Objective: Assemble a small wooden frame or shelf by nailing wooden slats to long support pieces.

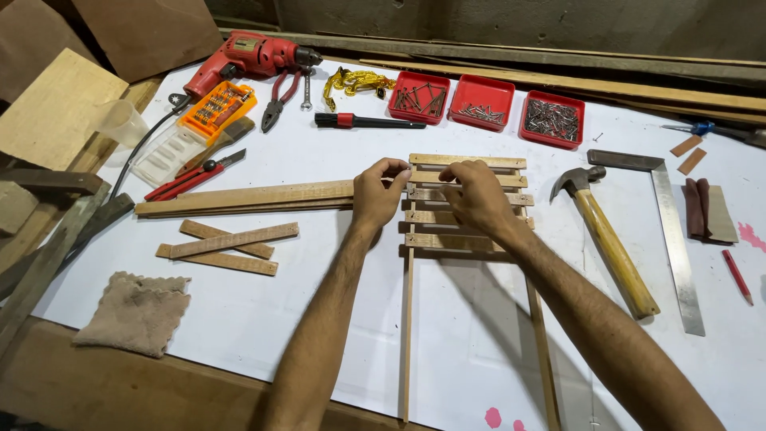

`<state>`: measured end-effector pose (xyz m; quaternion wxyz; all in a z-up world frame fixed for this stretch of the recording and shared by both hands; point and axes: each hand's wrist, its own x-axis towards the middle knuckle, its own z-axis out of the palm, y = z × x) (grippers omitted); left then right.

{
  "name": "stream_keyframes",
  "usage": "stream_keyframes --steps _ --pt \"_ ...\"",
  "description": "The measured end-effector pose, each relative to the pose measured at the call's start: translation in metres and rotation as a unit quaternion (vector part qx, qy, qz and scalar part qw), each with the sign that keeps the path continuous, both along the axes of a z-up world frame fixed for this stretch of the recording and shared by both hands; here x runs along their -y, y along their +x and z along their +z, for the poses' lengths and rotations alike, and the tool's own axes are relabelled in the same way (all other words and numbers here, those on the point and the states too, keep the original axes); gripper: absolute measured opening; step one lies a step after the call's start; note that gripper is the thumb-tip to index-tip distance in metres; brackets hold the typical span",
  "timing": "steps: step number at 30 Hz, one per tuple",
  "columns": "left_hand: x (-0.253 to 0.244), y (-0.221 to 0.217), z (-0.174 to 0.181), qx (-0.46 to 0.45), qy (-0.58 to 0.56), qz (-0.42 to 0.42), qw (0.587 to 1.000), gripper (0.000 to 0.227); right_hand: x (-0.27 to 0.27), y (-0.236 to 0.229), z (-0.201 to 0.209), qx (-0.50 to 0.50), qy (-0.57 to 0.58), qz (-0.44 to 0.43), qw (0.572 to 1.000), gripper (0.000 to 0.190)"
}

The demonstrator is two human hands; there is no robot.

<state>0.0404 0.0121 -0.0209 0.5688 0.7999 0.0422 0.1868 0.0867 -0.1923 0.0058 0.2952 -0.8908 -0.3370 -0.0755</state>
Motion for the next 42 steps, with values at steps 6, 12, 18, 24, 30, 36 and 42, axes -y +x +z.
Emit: stream_keyframes --steps 6,12,18,24,30,36,42 --pt "-0.004 0.015 -0.009 -0.016 0.04 -0.028 0.999 0.016 -0.009 0.009 -0.011 -0.007 -0.011 0.026 1.0 0.02" --pt "-0.005 0.019 -0.012 0.011 0.077 -0.031 0.996 0.016 -0.014 0.016 -0.019 -0.024 -0.034 0.024 0.999 0.019" --pt "-0.004 0.024 -0.018 0.015 0.103 -0.034 0.994 0.017 -0.015 0.013 -0.012 -0.022 -0.025 0.032 0.999 0.018" --pt "0.001 0.021 -0.01 0.039 0.128 -0.014 0.991 0.014 -0.014 0.014 -0.01 -0.031 -0.021 0.03 0.999 0.017" --pt "0.039 0.038 0.019 0.119 0.143 -0.056 0.981 0.015 0.007 0.037 -0.004 -0.114 0.126 -0.006 0.985 0.024" --pt "0.097 0.084 0.03 0.109 0.065 -0.13 0.983 0.017 0.076 0.064 0.005 -0.299 0.268 -0.072 0.913 0.022" --pt "0.139 0.142 0.015 0.087 0.149 -0.165 0.971 0.015 0.136 0.105 0.015 -0.229 0.109 -0.179 0.951 0.02"
